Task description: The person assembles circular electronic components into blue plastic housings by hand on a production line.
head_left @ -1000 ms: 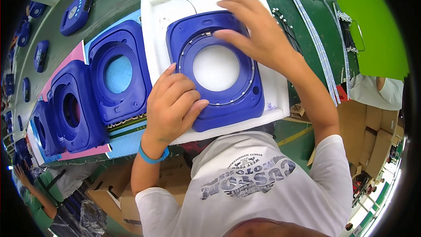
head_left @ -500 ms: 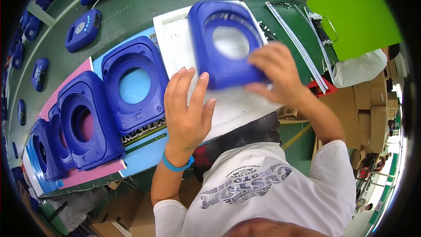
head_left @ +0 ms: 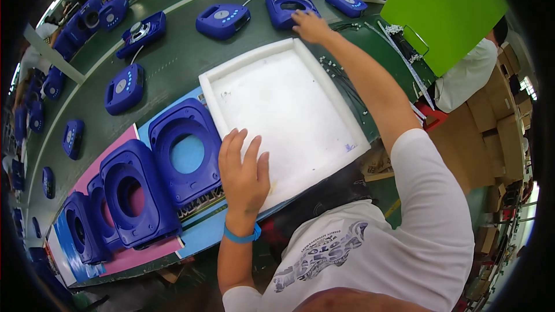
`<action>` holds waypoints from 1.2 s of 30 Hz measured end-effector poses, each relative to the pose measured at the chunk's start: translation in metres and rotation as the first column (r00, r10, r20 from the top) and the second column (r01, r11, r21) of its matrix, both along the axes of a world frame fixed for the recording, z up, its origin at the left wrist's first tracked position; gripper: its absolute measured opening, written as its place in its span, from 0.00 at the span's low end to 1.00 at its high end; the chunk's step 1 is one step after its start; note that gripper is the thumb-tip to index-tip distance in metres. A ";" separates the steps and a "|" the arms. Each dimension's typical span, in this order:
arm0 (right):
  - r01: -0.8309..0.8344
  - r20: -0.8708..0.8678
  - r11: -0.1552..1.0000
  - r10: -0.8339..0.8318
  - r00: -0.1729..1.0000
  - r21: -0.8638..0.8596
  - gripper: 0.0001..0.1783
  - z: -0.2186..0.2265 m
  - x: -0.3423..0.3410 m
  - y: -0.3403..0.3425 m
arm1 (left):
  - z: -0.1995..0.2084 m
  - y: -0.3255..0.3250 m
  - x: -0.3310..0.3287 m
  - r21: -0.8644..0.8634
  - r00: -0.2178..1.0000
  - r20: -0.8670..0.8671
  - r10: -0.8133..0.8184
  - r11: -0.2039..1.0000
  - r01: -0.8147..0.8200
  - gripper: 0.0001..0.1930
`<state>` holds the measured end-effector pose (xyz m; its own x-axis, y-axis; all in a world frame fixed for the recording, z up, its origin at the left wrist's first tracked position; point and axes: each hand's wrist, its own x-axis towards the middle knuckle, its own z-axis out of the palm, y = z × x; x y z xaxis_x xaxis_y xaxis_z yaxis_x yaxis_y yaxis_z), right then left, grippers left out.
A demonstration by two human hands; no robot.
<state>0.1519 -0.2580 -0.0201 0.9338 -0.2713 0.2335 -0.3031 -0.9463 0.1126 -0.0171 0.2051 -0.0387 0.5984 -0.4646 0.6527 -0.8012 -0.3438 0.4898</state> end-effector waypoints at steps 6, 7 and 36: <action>-0.296 0.156 0.948 0.277 0.948 0.117 0.33 -0.009 -0.029 0.008 | 0.007 0.010 -0.007 0.078 0.989 0.133 0.066 0.994 -0.077 0.13; -0.370 0.235 0.924 0.340 0.911 0.096 0.32 -0.001 -0.049 0.020 | 0.010 0.018 -0.010 0.139 0.974 0.163 0.159 0.973 -0.182 0.16; -0.651 0.345 0.667 0.553 0.758 0.363 0.14 0.018 -0.215 0.099 | 0.111 0.021 0.037 0.529 0.941 0.276 0.197 0.786 -0.320 0.40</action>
